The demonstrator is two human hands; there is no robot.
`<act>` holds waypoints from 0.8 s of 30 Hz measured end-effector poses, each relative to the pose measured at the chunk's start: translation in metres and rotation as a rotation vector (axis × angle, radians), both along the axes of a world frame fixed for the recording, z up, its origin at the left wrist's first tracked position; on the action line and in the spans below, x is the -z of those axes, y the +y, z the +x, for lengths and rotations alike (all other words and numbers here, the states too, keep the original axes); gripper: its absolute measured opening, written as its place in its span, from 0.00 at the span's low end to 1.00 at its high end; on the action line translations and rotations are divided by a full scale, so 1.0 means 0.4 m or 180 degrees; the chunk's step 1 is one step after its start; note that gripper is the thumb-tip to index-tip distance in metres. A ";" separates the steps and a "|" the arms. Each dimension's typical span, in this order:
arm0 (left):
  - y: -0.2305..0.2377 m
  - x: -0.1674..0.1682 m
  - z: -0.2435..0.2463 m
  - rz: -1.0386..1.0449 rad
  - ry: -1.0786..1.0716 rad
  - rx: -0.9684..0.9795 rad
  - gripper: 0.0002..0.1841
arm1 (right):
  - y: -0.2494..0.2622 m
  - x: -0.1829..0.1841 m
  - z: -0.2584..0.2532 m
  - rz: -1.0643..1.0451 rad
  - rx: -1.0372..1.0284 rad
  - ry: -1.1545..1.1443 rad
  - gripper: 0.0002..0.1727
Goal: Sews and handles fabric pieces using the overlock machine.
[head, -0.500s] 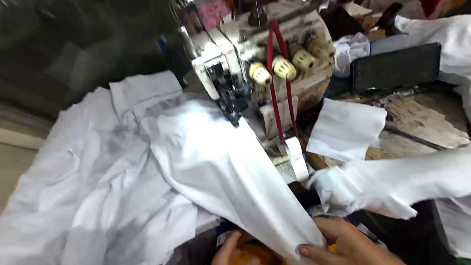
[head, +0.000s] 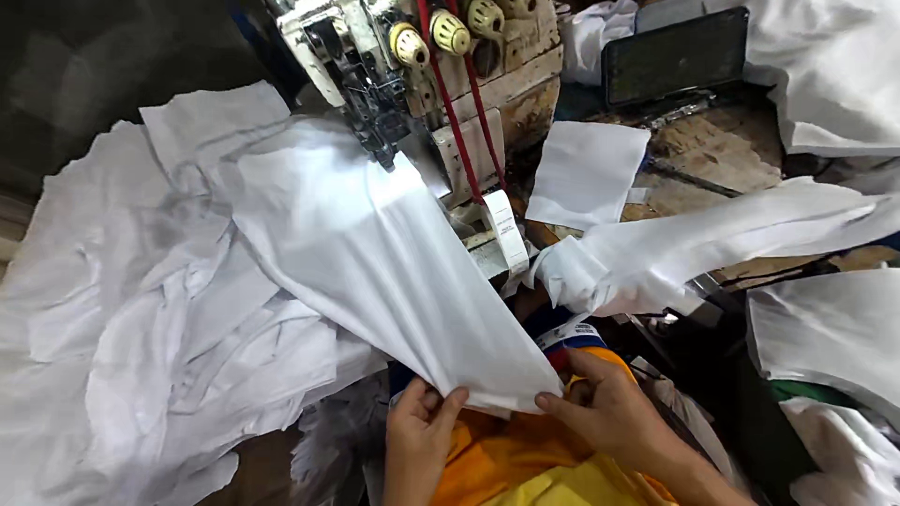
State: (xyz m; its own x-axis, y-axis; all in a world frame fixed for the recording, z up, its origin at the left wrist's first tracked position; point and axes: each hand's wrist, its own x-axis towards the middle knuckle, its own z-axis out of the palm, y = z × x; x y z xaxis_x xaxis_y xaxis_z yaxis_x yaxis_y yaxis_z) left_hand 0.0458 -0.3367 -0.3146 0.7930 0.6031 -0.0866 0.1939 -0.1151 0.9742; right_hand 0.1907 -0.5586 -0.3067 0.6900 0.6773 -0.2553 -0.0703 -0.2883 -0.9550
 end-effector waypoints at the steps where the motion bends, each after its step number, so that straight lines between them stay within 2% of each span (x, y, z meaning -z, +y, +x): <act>1: 0.005 -0.004 0.003 0.0046 -0.0018 0.0054 0.17 | -0.006 0.000 0.001 0.0030 -0.0016 0.0126 0.20; 4: 0.013 -0.014 -0.010 0.0119 0.0027 0.0127 0.14 | -0.034 -0.019 0.006 0.0192 -0.0133 0.0388 0.17; 8: 0.004 -0.054 -0.015 0.0140 -0.0039 0.0050 0.16 | -0.045 -0.031 0.012 0.0167 0.0048 0.0063 0.19; 12: -0.001 -0.023 -0.012 0.0220 0.0053 0.0015 0.14 | -0.051 -0.027 0.017 0.0090 0.0007 0.0277 0.17; 17: -0.008 -0.045 -0.018 0.0186 0.0015 0.0042 0.12 | -0.063 -0.040 0.024 0.0247 -0.0236 0.0332 0.19; 21: -0.006 -0.045 -0.017 0.0232 -0.0032 0.0085 0.12 | -0.062 -0.038 0.030 -0.0106 -0.0115 0.0198 0.19; 24: -0.005 -0.050 -0.017 0.0259 -0.0060 0.0102 0.11 | -0.063 -0.050 0.029 -0.0025 0.0015 0.0320 0.20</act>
